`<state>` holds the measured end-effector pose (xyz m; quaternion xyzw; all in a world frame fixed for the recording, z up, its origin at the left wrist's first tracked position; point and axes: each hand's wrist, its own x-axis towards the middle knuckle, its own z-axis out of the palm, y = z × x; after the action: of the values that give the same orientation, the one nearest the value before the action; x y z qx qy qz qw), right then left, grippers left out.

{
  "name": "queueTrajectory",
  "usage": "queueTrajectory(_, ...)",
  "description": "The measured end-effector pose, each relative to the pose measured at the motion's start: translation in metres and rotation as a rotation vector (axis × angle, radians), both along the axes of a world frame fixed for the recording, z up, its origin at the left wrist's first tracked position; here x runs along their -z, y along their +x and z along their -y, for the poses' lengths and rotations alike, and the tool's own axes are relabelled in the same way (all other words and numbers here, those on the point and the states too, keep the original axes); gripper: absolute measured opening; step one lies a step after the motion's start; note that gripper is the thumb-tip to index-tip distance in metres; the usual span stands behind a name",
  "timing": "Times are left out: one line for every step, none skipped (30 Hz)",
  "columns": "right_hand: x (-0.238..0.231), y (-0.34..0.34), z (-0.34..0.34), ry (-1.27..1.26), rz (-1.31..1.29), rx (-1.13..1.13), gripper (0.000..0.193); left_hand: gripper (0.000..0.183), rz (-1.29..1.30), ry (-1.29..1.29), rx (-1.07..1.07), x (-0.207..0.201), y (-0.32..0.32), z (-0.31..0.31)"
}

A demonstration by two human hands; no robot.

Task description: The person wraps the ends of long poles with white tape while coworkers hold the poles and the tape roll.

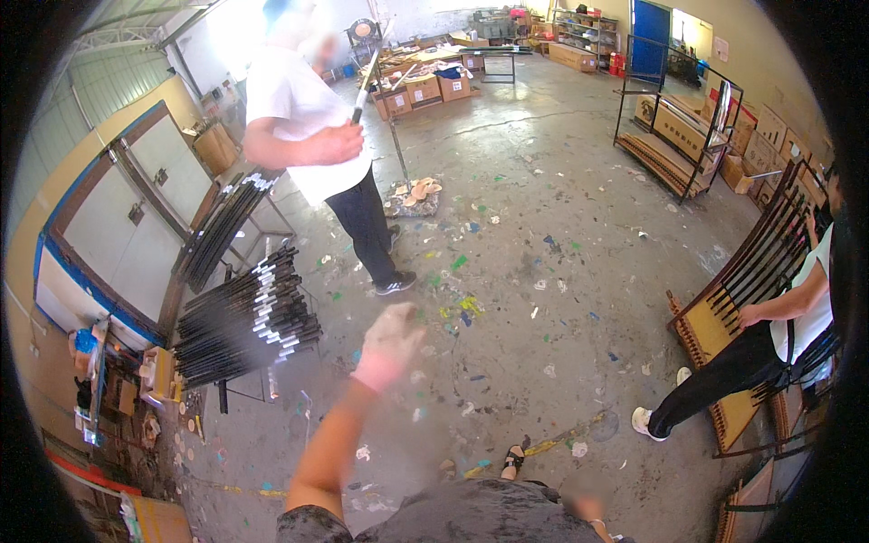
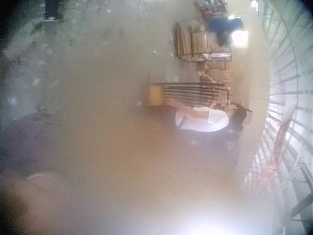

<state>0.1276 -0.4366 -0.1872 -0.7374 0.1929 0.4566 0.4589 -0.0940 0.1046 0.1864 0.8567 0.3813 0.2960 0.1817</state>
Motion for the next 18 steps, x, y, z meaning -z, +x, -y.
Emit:
queueTrajectory(-0.029,0.001,-0.021,-0.028,0.039,-0.055,0.014,0.039,-0.032,0.094,-0.019,-0.014,0.005,0.0)
queueTrajectory(-0.048,0.001,-0.031,-0.061,0.082,-0.101,0.014,0.04,-0.06,0.183,-0.03,-0.034,0.011,0.002)
queueTrajectory(-0.029,0.008,-0.02,-0.087,0.285,-0.407,0.014,0.042,-0.084,0.268,-0.035,-0.049,0.02,0.0)
queueTrajectory(0.003,0.019,-0.004,-0.103,0.453,-0.745,0.014,0.043,-0.097,0.338,-0.07,-0.057,0.025,-0.008)
queueTrajectory(0.04,0.033,0.015,-0.135,0.677,-1.045,0.015,0.044,-0.106,0.402,-0.106,-0.064,0.027,-0.021)
queueTrajectory(0.059,0.039,0.019,-0.137,0.773,-1.113,0.015,0.047,-0.113,0.508,-0.128,-0.069,0.024,-0.037)
queueTrajectory(0.068,0.042,0.019,-0.123,0.803,-1.093,0.015,0.05,-0.115,0.615,-0.141,-0.074,0.025,-0.056)
queueTrajectory(0.076,0.044,0.018,-0.107,0.835,-1.079,0.015,0.053,-0.158,0.646,-0.193,-0.084,0.029,-0.073)
queueTrajectory(0.083,0.046,0.02,-0.087,0.876,-1.07,0.015,0.057,-0.202,0.678,-0.246,-0.094,0.033,-0.088)
queueTrajectory(0.09,0.047,0.023,-0.076,0.929,-1.065,0.015,0.059,-0.272,0.725,-0.275,-0.099,0.036,-0.105)
queueTrajectory(0.096,0.048,0.026,-0.065,0.992,-1.071,0.016,0.06,-0.342,0.773,-0.306,-0.103,0.038,-0.121)
queueTrajectory(0.103,0.049,0.031,-0.062,1.067,-1.083,0.016,0.058,-0.428,0.755,-0.323,-0.105,0.04,-0.137)
queueTrajectory(0.11,0.049,0.037,-0.061,1.136,-1.098,0.016,0.055,-0.515,0.737,-0.339,-0.105,0.042,-0.152)
queueTrajectory(0.115,0.049,0.044,-0.072,1.195,-1.111,0.016,0.053,-0.602,0.718,-0.354,-0.105,0.043,-0.165)
queueTrajectory(0.115,0.047,0.045,-0.103,1.201,-1.155,0.017,0.051,-0.682,0.587,-0.332,-0.107,0.045,-0.176)
queueTrajectory(0.114,0.045,0.047,-0.133,1.206,-1.204,0.018,0.049,-0.761,0.453,-0.308,-0.108,0.045,-0.186)
queueTrajectory(0.112,0.042,0.051,-0.133,1.171,-1.159,0.018,0.047,-0.836,0.317,-0.285,-0.109,0.043,-0.199)
queueTrajectory(0.108,0.041,0.05,-0.122,1.143,-1.12,0.019,0.041,-0.75,0.254,-0.265,-0.097,0.027,-0.227)
